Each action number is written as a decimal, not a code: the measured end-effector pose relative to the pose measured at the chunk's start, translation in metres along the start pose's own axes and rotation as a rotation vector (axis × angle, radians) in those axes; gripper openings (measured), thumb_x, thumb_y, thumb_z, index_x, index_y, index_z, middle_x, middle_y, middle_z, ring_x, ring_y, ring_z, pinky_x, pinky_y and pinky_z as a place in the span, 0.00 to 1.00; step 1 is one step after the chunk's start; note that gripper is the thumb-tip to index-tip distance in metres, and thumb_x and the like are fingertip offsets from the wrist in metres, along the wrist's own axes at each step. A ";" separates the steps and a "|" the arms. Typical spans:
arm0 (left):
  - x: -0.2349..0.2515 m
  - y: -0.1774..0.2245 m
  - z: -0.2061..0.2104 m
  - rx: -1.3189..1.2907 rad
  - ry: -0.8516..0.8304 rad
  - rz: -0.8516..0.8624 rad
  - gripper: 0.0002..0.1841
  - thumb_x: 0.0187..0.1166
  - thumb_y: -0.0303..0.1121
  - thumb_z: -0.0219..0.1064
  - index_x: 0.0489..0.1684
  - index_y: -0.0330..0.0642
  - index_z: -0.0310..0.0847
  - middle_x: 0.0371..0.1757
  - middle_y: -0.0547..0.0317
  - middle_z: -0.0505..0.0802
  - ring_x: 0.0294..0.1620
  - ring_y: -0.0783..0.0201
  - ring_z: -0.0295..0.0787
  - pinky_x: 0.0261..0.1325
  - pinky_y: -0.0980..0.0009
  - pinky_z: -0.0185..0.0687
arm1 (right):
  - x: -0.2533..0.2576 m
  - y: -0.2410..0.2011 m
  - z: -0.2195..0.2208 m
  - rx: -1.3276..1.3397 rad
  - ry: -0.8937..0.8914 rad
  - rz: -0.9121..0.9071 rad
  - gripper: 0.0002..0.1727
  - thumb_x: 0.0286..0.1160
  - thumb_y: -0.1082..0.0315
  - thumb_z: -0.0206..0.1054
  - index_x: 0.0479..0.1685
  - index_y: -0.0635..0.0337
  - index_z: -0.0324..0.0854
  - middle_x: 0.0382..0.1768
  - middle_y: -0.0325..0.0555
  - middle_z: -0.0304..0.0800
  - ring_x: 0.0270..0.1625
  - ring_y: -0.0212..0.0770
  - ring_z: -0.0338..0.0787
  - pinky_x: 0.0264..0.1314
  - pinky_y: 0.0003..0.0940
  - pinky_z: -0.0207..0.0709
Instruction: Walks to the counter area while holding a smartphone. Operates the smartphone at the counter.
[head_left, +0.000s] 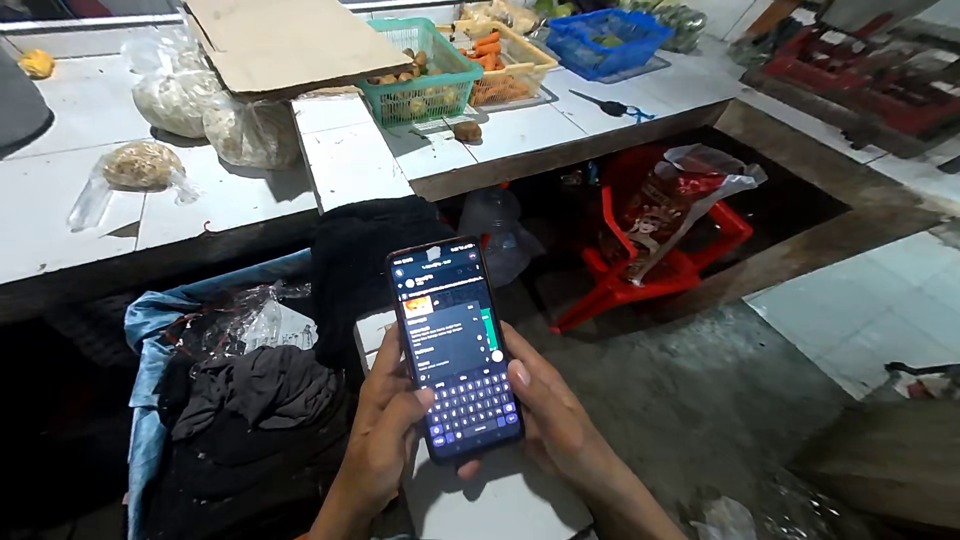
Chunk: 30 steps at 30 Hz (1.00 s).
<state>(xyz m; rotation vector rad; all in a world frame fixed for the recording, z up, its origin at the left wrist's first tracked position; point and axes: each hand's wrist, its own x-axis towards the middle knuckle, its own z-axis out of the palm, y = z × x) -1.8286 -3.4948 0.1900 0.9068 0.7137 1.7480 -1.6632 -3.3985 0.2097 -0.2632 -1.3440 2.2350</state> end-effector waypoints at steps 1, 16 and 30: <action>0.000 0.000 0.000 -0.004 -0.001 0.000 0.31 0.84 0.36 0.62 0.88 0.65 0.62 0.67 0.59 0.90 0.62 0.65 0.91 0.65 0.66 0.88 | 0.000 0.000 0.000 0.004 0.000 0.000 0.29 0.88 0.44 0.56 0.84 0.43 0.64 0.64 0.49 0.88 0.59 0.46 0.95 0.39 0.42 0.96; 0.001 0.004 0.007 0.062 0.165 -0.110 0.28 0.84 0.61 0.57 0.73 0.56 0.76 0.54 0.57 0.95 0.53 0.66 0.95 0.54 0.69 0.92 | 0.000 0.000 -0.001 -0.047 -0.047 -0.027 0.29 0.88 0.43 0.55 0.82 0.46 0.66 0.64 0.48 0.87 0.60 0.45 0.94 0.40 0.42 0.96; 0.002 0.005 0.014 0.105 0.243 -0.082 0.25 0.85 0.59 0.56 0.69 0.54 0.78 0.53 0.59 0.96 0.53 0.67 0.95 0.58 0.68 0.92 | -0.001 0.003 -0.001 -0.070 -0.077 -0.061 0.30 0.88 0.43 0.56 0.82 0.46 0.65 0.64 0.47 0.87 0.61 0.42 0.94 0.40 0.38 0.96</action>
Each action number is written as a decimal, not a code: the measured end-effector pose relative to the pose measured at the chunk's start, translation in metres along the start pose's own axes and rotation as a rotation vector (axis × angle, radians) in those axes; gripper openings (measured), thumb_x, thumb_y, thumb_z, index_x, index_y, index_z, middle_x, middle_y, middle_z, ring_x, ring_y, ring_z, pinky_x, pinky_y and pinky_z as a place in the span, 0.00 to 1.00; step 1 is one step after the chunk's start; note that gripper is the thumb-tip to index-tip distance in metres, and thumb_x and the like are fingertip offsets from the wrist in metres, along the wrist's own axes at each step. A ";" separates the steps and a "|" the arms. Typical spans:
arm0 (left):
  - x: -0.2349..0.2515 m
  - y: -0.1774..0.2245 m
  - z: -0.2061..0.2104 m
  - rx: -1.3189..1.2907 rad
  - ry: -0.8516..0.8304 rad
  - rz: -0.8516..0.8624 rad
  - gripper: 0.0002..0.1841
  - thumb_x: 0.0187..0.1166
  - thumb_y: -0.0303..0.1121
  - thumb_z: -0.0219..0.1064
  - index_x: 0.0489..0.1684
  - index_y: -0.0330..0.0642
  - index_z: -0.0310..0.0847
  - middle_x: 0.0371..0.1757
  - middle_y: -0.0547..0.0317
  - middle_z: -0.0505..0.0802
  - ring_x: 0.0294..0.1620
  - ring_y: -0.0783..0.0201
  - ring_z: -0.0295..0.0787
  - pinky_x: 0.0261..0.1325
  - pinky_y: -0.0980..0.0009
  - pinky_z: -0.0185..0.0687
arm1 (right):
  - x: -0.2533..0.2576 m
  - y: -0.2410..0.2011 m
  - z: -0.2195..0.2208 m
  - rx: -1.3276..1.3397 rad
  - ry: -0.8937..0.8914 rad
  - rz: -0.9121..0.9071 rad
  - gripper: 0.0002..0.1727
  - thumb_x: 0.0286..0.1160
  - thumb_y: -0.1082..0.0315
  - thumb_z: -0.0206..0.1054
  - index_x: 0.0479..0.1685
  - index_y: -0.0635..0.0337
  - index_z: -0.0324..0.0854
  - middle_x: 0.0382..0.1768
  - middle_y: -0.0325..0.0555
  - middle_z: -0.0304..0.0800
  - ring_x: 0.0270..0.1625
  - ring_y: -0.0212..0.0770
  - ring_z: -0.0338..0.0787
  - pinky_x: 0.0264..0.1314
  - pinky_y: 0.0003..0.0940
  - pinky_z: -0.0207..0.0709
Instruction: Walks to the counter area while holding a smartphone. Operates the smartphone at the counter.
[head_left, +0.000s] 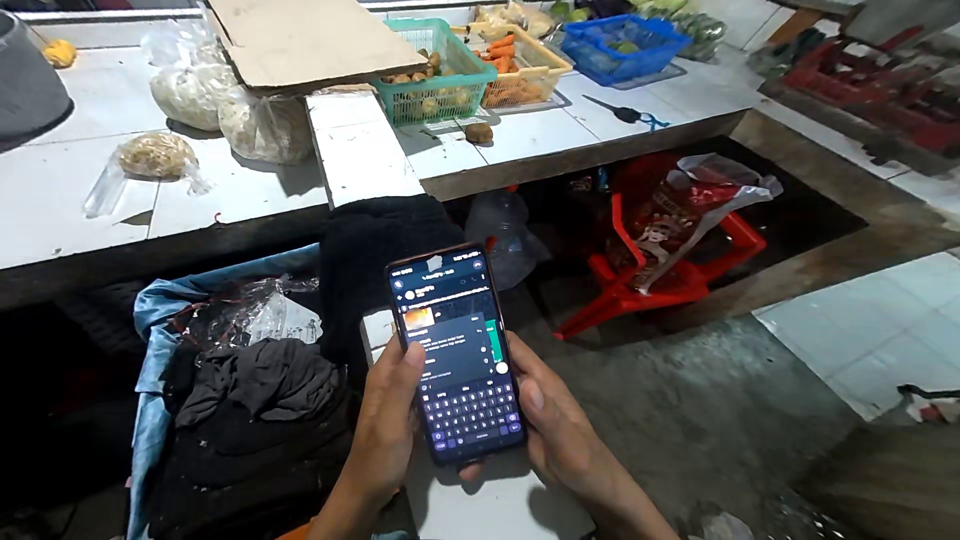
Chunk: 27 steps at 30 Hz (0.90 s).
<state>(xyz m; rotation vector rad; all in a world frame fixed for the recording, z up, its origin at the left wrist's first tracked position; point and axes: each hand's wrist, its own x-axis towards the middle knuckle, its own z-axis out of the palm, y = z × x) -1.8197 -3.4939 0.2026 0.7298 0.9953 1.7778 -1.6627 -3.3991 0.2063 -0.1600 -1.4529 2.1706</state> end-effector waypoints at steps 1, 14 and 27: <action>0.000 0.001 0.001 0.022 0.016 0.005 0.23 0.87 0.57 0.56 0.69 0.55 0.78 0.52 0.60 0.96 0.52 0.68 0.95 0.57 0.68 0.92 | 0.000 0.000 0.000 0.002 0.001 0.003 0.30 0.88 0.43 0.56 0.82 0.46 0.65 0.64 0.47 0.87 0.61 0.42 0.94 0.40 0.39 0.96; -0.002 -0.005 -0.005 -0.003 -0.034 0.000 0.32 0.83 0.66 0.52 0.76 0.56 0.74 0.55 0.59 0.95 0.55 0.66 0.94 0.58 0.67 0.91 | 0.000 0.000 -0.001 0.023 0.000 0.017 0.31 0.87 0.43 0.57 0.83 0.46 0.65 0.64 0.48 0.87 0.61 0.44 0.94 0.42 0.40 0.96; -0.001 -0.003 -0.005 0.002 -0.055 -0.002 0.31 0.82 0.67 0.51 0.75 0.58 0.74 0.56 0.60 0.94 0.55 0.67 0.94 0.58 0.68 0.91 | 0.000 -0.001 -0.001 0.028 0.005 0.008 0.30 0.89 0.44 0.56 0.83 0.47 0.64 0.65 0.48 0.87 0.62 0.44 0.93 0.42 0.41 0.96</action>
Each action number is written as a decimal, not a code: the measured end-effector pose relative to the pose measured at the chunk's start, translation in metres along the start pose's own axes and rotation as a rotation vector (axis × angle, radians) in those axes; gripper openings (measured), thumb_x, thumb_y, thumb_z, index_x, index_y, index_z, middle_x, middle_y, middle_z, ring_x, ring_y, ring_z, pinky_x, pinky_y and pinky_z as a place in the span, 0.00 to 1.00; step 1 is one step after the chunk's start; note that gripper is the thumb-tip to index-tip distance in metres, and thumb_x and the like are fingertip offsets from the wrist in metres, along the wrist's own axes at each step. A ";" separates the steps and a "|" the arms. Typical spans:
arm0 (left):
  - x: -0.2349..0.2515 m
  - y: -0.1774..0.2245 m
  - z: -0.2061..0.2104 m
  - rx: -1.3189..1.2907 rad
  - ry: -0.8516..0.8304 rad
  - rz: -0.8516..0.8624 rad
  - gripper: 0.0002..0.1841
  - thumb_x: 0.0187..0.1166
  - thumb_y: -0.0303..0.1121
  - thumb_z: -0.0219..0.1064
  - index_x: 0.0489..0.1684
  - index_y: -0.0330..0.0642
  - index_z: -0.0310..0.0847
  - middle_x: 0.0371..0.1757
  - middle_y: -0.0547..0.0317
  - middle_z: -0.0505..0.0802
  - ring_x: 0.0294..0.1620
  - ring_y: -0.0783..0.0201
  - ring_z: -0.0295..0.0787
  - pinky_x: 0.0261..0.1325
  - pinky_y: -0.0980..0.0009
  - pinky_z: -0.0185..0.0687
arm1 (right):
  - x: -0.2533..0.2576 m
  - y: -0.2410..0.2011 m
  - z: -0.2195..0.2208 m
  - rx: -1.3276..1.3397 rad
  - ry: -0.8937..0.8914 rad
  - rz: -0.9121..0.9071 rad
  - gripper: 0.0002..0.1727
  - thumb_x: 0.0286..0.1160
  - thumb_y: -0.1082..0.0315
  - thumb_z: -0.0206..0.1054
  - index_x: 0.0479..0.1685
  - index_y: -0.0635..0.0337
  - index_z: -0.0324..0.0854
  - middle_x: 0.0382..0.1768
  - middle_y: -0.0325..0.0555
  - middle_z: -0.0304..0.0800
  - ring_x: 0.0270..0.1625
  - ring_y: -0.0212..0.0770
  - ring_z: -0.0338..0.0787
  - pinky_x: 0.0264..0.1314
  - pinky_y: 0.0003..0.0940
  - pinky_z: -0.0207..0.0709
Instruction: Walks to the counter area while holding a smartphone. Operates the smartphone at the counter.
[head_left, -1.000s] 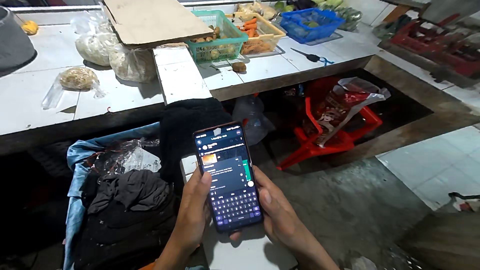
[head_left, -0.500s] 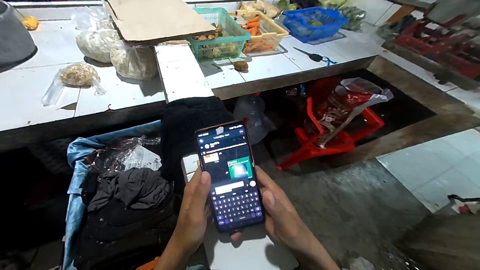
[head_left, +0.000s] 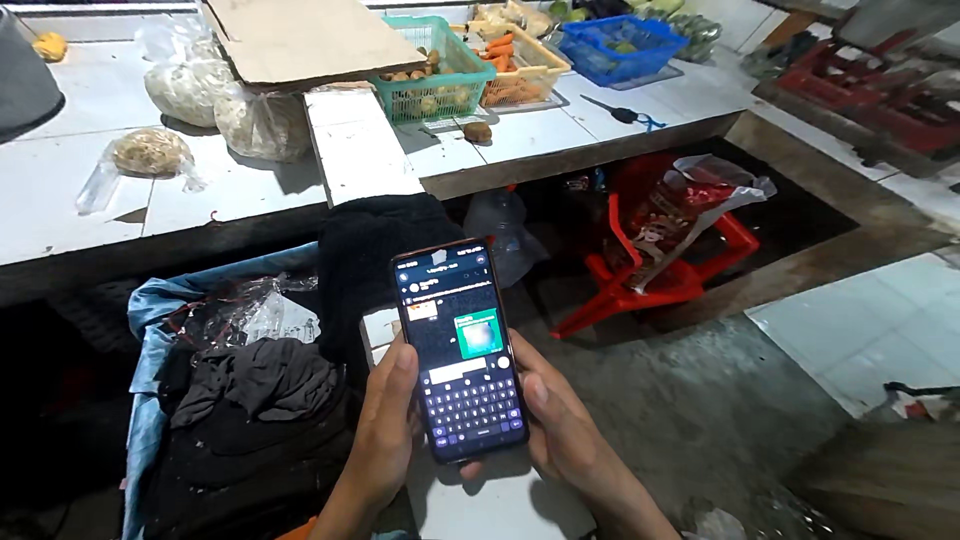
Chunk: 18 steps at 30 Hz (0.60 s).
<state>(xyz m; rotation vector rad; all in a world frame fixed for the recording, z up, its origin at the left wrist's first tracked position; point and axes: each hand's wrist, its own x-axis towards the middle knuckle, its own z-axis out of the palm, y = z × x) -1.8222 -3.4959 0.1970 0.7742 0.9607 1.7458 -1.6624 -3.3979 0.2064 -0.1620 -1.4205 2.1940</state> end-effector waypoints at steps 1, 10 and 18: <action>0.000 0.000 0.000 -0.002 -0.002 0.000 0.31 0.83 0.67 0.50 0.74 0.58 0.75 0.56 0.60 0.94 0.55 0.67 0.94 0.58 0.68 0.91 | 0.000 0.000 0.000 -0.002 -0.001 0.004 0.29 0.89 0.45 0.55 0.83 0.47 0.64 0.65 0.48 0.87 0.62 0.44 0.93 0.43 0.41 0.96; 0.000 -0.002 -0.001 -0.029 -0.042 0.033 0.31 0.83 0.66 0.50 0.74 0.57 0.76 0.56 0.62 0.95 0.54 0.69 0.94 0.55 0.71 0.91 | 0.000 -0.003 0.002 0.012 0.052 0.057 0.27 0.90 0.45 0.54 0.81 0.45 0.67 0.62 0.49 0.88 0.59 0.45 0.95 0.42 0.43 0.96; 0.000 -0.004 -0.003 -0.079 -0.090 0.049 0.30 0.85 0.64 0.50 0.76 0.57 0.76 0.59 0.60 0.94 0.58 0.67 0.93 0.61 0.67 0.90 | -0.001 -0.003 0.003 -0.001 0.089 0.080 0.25 0.92 0.46 0.51 0.79 0.46 0.70 0.61 0.50 0.89 0.57 0.46 0.95 0.40 0.43 0.96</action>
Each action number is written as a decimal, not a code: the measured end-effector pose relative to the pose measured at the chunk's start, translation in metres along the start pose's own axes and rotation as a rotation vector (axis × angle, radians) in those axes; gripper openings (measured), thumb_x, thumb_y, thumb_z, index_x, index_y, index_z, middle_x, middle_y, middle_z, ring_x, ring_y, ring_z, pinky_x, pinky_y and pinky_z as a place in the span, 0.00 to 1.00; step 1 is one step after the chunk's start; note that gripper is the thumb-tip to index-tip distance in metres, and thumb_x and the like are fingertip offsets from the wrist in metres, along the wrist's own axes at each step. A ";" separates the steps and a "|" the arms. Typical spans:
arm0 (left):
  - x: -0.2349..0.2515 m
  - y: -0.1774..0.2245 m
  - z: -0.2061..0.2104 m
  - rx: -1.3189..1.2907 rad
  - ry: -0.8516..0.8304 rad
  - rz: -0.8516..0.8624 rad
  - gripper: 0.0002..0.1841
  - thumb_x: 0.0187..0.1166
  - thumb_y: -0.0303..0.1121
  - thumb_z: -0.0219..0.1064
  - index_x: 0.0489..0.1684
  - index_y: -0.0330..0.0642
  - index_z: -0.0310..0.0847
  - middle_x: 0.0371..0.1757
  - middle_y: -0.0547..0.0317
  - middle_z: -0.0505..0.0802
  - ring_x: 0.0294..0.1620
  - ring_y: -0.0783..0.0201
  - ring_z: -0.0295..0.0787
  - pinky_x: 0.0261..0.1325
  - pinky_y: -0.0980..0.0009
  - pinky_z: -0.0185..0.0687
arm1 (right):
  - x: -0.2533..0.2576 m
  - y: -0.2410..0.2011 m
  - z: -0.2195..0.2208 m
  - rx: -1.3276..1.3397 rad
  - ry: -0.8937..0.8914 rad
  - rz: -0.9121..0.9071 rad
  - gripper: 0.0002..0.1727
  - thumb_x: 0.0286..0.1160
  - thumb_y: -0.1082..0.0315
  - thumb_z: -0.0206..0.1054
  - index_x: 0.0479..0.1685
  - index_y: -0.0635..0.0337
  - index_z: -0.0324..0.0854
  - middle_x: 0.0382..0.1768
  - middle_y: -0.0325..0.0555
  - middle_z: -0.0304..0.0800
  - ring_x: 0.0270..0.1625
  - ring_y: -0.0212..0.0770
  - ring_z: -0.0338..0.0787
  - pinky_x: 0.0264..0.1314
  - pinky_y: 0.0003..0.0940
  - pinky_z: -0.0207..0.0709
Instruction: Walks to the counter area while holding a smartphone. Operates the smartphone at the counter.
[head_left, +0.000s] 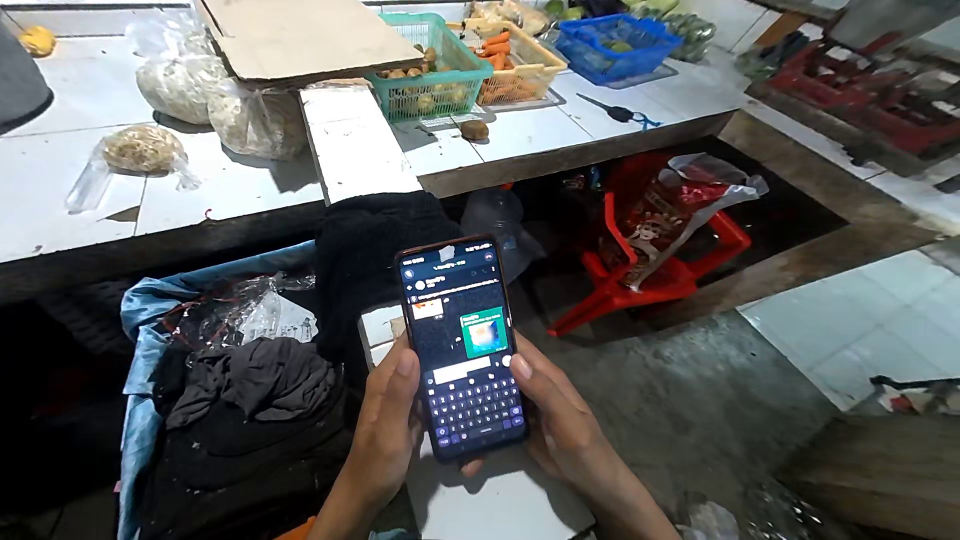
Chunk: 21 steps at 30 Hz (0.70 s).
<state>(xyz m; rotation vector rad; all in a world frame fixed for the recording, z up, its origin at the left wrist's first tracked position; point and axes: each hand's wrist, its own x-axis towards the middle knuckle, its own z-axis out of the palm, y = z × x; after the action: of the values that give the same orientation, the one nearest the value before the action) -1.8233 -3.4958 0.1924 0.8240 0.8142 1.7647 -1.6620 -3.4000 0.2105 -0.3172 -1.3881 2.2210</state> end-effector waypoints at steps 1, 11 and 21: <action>0.000 0.000 0.000 -0.002 -0.005 0.000 0.30 0.85 0.64 0.50 0.76 0.57 0.76 0.59 0.60 0.94 0.58 0.66 0.93 0.61 0.67 0.90 | 0.000 0.000 0.000 0.002 0.000 0.002 0.25 0.92 0.46 0.51 0.79 0.46 0.70 0.61 0.51 0.89 0.57 0.47 0.95 0.40 0.44 0.96; 0.000 0.000 -0.001 0.011 -0.004 0.006 0.31 0.85 0.64 0.50 0.76 0.56 0.76 0.58 0.59 0.94 0.58 0.66 0.93 0.61 0.67 0.90 | 0.001 0.000 0.001 0.012 0.016 0.008 0.21 0.94 0.50 0.50 0.76 0.47 0.71 0.59 0.51 0.90 0.55 0.46 0.96 0.38 0.42 0.95; 0.001 0.001 0.000 0.021 0.008 -0.003 0.31 0.85 0.64 0.50 0.76 0.55 0.76 0.59 0.59 0.94 0.58 0.66 0.93 0.62 0.67 0.90 | 0.001 0.000 0.001 0.020 0.020 0.011 0.25 0.91 0.45 0.52 0.76 0.47 0.72 0.59 0.52 0.90 0.56 0.46 0.96 0.38 0.43 0.96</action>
<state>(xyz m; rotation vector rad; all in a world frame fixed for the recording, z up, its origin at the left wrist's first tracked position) -1.8241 -3.4952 0.1928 0.8299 0.8401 1.7598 -1.6631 -3.4004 0.2113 -0.3408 -1.3561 2.2332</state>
